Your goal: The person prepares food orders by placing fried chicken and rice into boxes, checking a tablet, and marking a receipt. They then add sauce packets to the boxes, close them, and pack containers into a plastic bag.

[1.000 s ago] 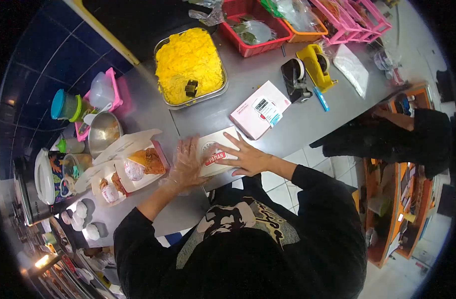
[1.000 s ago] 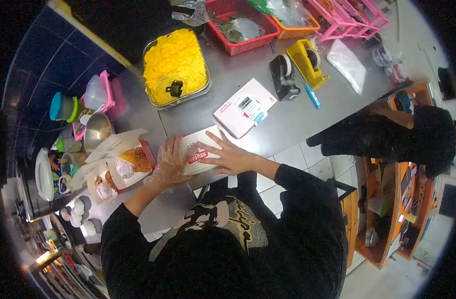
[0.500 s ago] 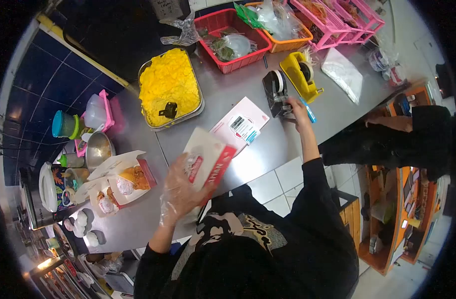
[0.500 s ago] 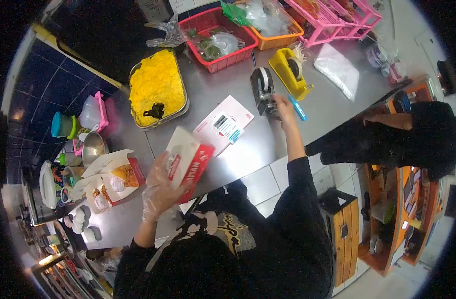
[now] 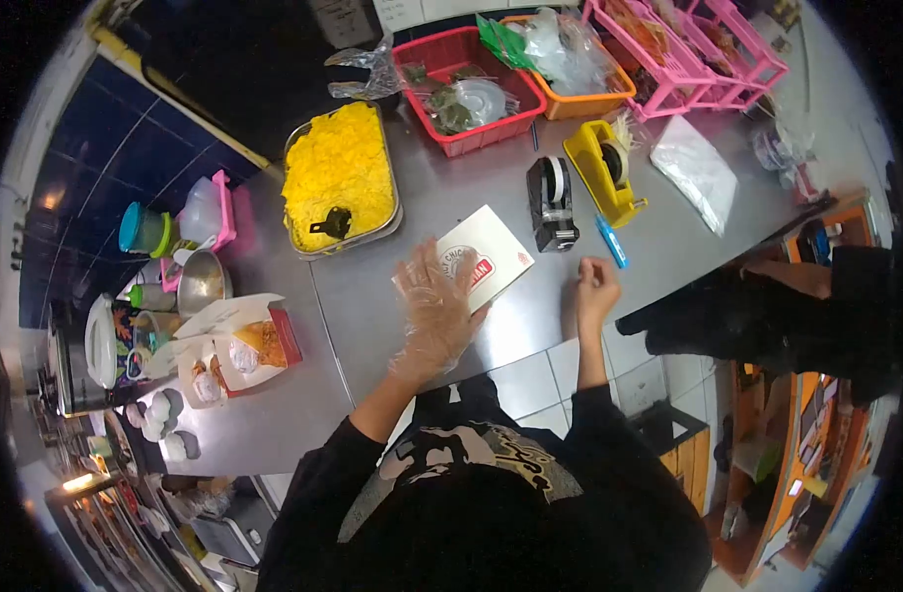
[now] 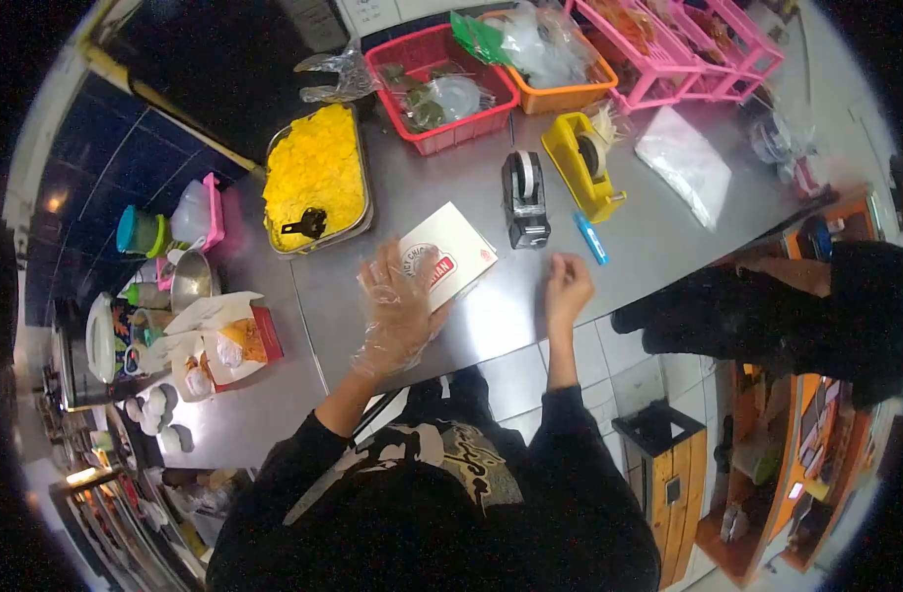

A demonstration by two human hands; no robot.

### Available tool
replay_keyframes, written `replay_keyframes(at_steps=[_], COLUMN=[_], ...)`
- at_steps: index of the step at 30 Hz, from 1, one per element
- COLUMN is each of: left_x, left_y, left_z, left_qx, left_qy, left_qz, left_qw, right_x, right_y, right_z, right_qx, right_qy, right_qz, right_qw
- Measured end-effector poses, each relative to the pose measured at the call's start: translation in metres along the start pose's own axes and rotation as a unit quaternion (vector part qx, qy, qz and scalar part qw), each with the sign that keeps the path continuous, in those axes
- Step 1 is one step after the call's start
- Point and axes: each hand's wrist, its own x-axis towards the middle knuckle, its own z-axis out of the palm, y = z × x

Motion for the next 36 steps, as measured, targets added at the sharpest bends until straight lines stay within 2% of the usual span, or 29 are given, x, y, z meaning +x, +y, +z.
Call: replay_keyframes(at_steps=[2,3,4,6,8,9,12,13,14,15,16,18,20,21,22,23,24,26,28,29,30,32,33,34,36], left_x=[-0.001,-0.003,-0.003,-0.004,-0.009,-0.015,-0.017,-0.019,-0.023,-0.030,-0.034,-0.079,-0.132,-0.159,-0.186,-0.212,-0.227,-0.258,-0.257,-0.254,-0.248,-0.228,-0.220,-0.214,-0.208], left_y=[0.003,0.002,0.000,-0.003,-0.017,-0.022,-0.032,-0.034,-0.039,-0.043,-0.051,-0.091,-0.156,-0.188,-0.219,-0.255,-0.278,-0.323,-0.346,-0.354,-0.358,-0.355,-0.352,-0.350,-0.348], left_z=[0.000,-0.001,0.000,0.007,0.016,0.024,0.036,0.046,0.033,0.012,-0.008,-0.029,-0.046,-0.064,-0.082,-0.081,-0.082,-0.098,-0.107,-0.108,-0.103,-0.091,-0.086,-0.091,-0.099], left_qx=[0.008,0.014,0.014,0.008,-0.018,-0.030,-0.054,-0.050,-0.093,-0.154,-0.151,-0.200,-0.240,-0.262,-0.281,-0.198,-0.218,-0.030,-0.105,-0.146,-0.098,-0.004,-0.036,-0.062,-0.111], left_qy=[0.013,0.019,0.016,0.013,0.080,0.105,0.145,0.126,0.091,0.045,-0.030,0.039,0.096,0.118,0.138,0.198,0.235,0.232,0.248,0.253,0.233,0.196,0.192,0.169,0.118], left_qz=[-0.001,0.003,0.002,0.001,0.117,0.171,0.219,0.190,0.185,0.125,0.077,0.053,0.029,-0.044,-0.114,-0.101,-0.218,-0.201,-0.201,-0.202,-0.181,-0.135,-0.101,-0.098,-0.087], left_qw=[1.000,1.000,1.000,1.000,0.990,0.979,0.963,0.972,0.974,0.979,0.985,0.978,0.966,0.957,0.943,0.955,0.922,0.951,0.942,0.935,0.950,0.971,0.976,0.979,0.983], right_x=[-0.036,-0.056,-0.069,-0.078,-0.070,-0.066,-0.061,-0.062,-0.061,-0.062,-0.077,-0.137,-0.216,-0.258,-0.299,-0.322,-0.344,-0.346,-0.345,-0.338,-0.333,-0.325,-0.317,-0.305,-0.277], right_y=[-0.042,-0.063,-0.083,-0.100,-0.097,-0.097,-0.082,-0.086,-0.092,-0.077,-0.099,-0.134,-0.157,-0.171,-0.186,-0.160,-0.153,-0.151,-0.143,-0.134,-0.143,-0.145,-0.149,-0.165,-0.177], right_z=[-0.006,0.002,0.008,0.030,0.036,0.031,0.030,0.032,0.029,0.031,0.030,0.058,0.129,0.156,0.191,0.233,0.261,0.275,0.254,0.242,0.223,0.198,0.194,0.192,0.200], right_qx=[0.131,0.173,0.169,0.151,0.103,0.066,-0.012,-0.012,-0.084,-0.091,-0.216,-0.079,0.039,-0.042,-0.008,-0.042,-0.044,-0.070,-0.040,-0.095,-0.122,-0.171,-0.205,-0.232,-0.263], right_qy=[-0.125,-0.188,-0.259,-0.301,-0.329,-0.341,-0.335,-0.342,-0.344,-0.284,-0.221,-0.096,-0.167,-0.248,-0.319,-0.351,-0.337,-0.403,-0.374,-0.358,-0.399,-0.377,-0.255,-0.124,-0.052], right_qz=[0.074,0.053,0.001,0.055,0.018,0.090,-0.074,-0.007,-0.031,-0.135,-0.162,-0.240,-0.235,-0.188,-0.160,-0.245,-0.230,-0.161,-0.134,-0.145,-0.053,-0.072,-0.223,-0.367,-0.506], right_qw=[0.981,0.965,0.951,0.940,0.939,0.933,0.939,0.940,0.935,0.945,0.937,0.963,0.957,0.949,0.934,0.903,0.912,0.898,0.917,0.918,0.907,0.908,0.918,0.892,0.820])
